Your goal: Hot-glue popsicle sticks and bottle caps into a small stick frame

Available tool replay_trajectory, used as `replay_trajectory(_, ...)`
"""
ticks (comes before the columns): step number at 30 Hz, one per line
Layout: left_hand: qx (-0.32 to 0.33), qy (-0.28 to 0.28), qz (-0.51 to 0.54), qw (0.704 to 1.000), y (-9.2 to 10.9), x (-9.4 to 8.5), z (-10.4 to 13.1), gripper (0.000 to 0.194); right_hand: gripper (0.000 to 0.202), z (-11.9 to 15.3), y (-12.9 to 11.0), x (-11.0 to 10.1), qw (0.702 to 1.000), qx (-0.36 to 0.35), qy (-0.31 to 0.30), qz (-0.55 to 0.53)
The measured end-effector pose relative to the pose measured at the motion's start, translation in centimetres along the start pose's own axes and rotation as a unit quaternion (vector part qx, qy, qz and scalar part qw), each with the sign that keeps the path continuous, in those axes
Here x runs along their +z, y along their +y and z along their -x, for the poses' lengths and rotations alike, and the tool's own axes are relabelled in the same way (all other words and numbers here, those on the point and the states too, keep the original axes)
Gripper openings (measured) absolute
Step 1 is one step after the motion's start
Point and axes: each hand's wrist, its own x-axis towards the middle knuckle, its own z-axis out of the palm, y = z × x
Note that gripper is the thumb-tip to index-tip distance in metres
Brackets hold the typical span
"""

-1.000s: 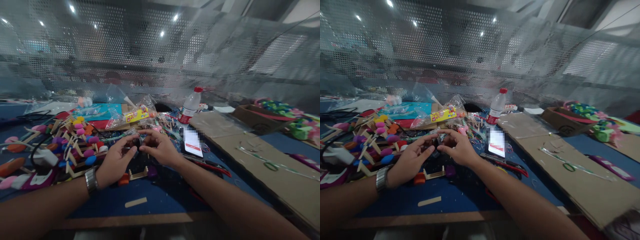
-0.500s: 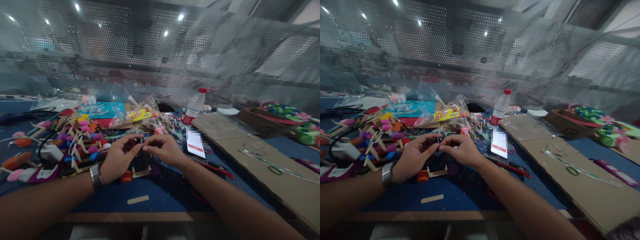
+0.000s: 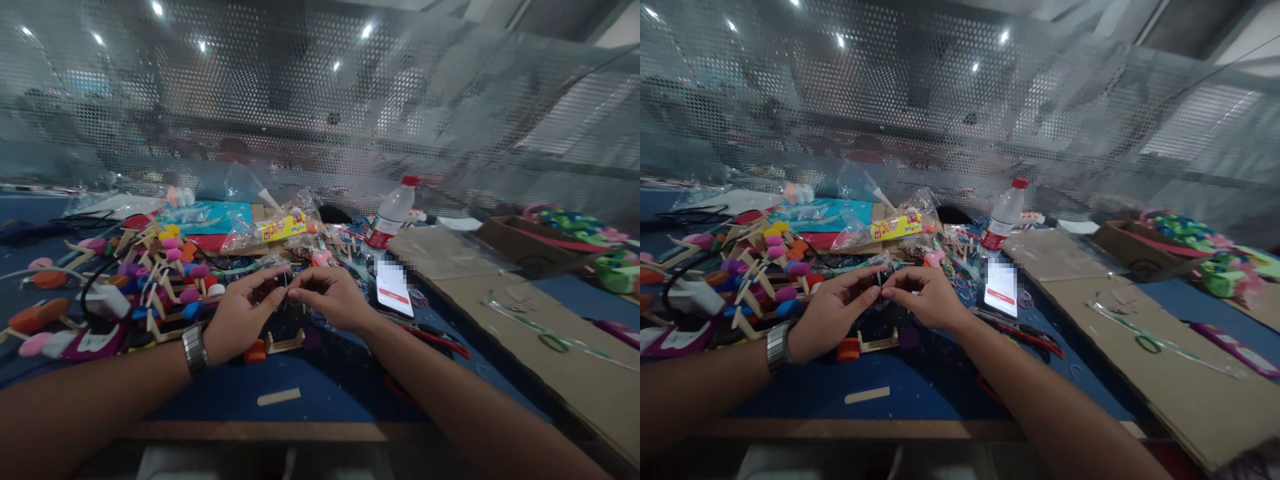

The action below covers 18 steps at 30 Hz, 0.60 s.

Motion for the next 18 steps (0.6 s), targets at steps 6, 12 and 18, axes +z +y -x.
replay_trajectory(6,0.005,-0.009,0.004,1.000,0.10,0.05,0.07,0.041,0.036,0.03,-0.25,-0.07,1.000,-0.001,-0.003,0.004)
replay_trajectory(12,0.004,-0.013,0.009,1.000,-0.02,0.08,0.07,0.041,0.036,0.06,-0.29,-0.05,1.000,-0.007,-0.007,0.005)
replay_trajectory(18,0.001,-0.018,0.012,1.000,-0.15,0.09,0.09,0.044,0.029,0.22,-0.19,0.03,1.000,-0.008,-0.006,0.006)
